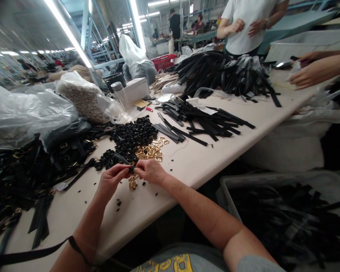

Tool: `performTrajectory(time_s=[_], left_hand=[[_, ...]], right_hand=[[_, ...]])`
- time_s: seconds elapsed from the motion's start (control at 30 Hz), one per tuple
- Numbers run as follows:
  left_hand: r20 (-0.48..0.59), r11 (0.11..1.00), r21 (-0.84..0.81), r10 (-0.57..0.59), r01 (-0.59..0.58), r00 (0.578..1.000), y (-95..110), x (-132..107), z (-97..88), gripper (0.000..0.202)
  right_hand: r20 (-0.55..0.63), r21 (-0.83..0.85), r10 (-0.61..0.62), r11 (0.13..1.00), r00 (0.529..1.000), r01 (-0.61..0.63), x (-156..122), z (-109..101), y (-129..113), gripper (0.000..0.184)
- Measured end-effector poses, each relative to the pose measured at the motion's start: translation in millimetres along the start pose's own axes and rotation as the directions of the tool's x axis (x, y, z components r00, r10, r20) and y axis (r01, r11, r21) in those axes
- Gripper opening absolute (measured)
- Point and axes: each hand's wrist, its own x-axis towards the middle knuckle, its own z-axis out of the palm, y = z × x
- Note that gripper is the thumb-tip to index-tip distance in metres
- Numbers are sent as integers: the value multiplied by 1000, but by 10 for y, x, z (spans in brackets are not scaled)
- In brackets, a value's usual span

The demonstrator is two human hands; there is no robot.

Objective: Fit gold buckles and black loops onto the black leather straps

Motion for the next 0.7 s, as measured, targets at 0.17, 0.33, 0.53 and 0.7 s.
performTrajectory(time_s=[0.17,0.33,0.53,0.7], left_hand=[[18,993,-84,-83,84,996,16,16,-7,24],[-30,1000,-21,-23,22,999,-48,7,66,17],[-11,991,68,118,-117,993,-65,-24,150,14],[42,994,81,76,-79,996,-111,-7,175,17]], right_hand=[[32,9,8,1000,999,-9,-7,-15,-22,12],[-14,-63,13,998,1000,-14,14,20,16,13],[-68,-204,-30,979,997,15,14,29,3,10],[-102,-197,11,980,995,-31,16,38,-6,8]])
